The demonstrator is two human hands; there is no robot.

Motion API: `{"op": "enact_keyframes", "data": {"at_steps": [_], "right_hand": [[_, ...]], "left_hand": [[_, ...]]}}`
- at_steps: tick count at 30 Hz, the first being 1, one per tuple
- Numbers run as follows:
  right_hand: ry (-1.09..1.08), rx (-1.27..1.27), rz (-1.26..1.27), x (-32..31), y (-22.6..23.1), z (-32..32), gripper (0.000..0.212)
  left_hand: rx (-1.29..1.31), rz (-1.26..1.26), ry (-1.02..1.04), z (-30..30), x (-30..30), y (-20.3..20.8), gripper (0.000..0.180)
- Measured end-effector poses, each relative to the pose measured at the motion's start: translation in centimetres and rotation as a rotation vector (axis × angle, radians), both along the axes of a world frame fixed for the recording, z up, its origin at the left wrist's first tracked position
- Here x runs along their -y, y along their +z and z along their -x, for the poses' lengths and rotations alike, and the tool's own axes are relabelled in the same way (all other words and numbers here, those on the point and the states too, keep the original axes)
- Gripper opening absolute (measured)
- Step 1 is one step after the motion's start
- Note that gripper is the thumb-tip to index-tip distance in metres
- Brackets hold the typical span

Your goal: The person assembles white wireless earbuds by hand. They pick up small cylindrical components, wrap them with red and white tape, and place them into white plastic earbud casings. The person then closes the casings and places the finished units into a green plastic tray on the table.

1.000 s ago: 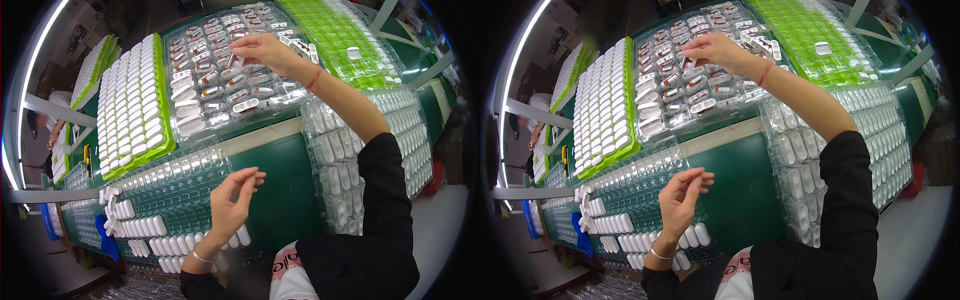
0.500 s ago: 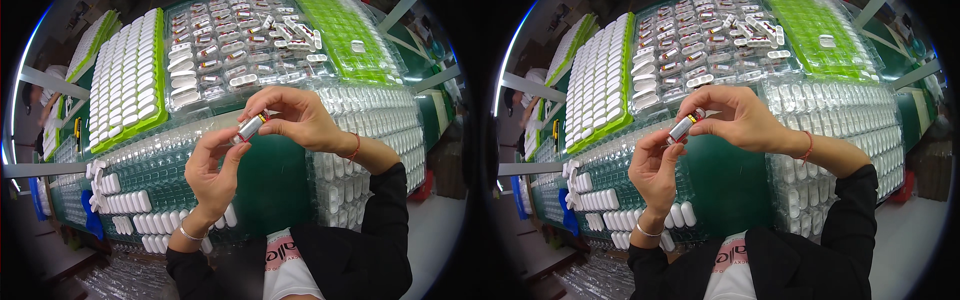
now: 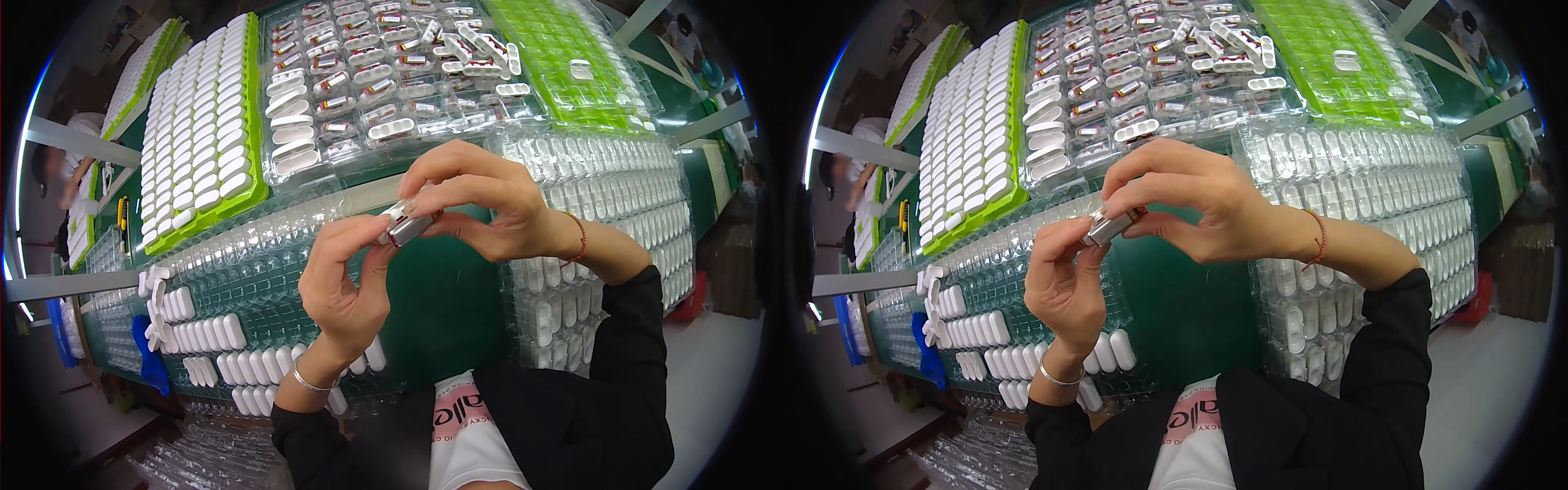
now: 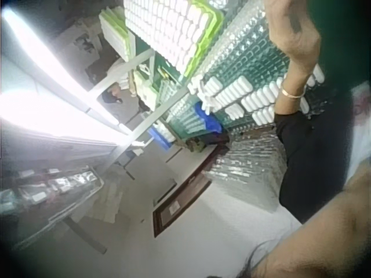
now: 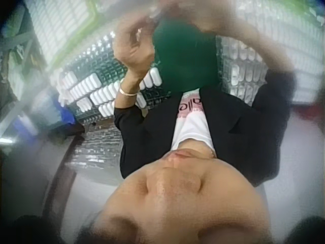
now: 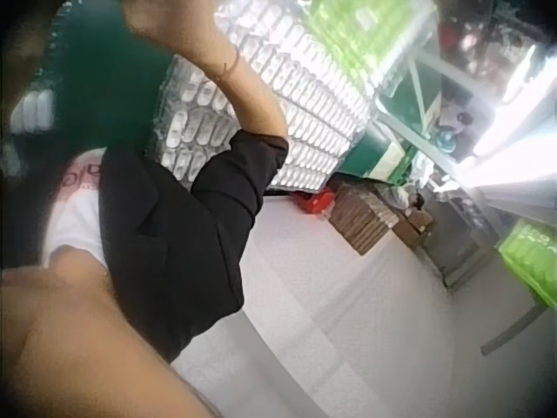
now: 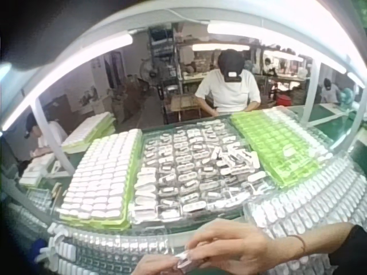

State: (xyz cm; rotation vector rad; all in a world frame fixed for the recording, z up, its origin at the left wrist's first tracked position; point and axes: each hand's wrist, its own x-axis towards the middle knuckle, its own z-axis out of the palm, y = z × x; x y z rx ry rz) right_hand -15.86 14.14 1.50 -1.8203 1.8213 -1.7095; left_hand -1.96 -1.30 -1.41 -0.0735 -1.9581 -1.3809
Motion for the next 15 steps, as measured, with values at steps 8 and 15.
{"op": "enact_keyframes", "data": {"at_steps": [8, 15], "right_hand": [[0.027, -0.12, 0.063, -0.4, -0.1, -0.5, 0.034], [0.06, -0.026, 0.017, -0.8, 0.5, -1.6, 0.032]], "left_hand": [[-0.028, 0.115, 0.045, -0.5, -0.5, 1.2, 0.038], [0.026, 0.183, -0.133, -0.9, 0.5, 1.4, 0.037]]}}
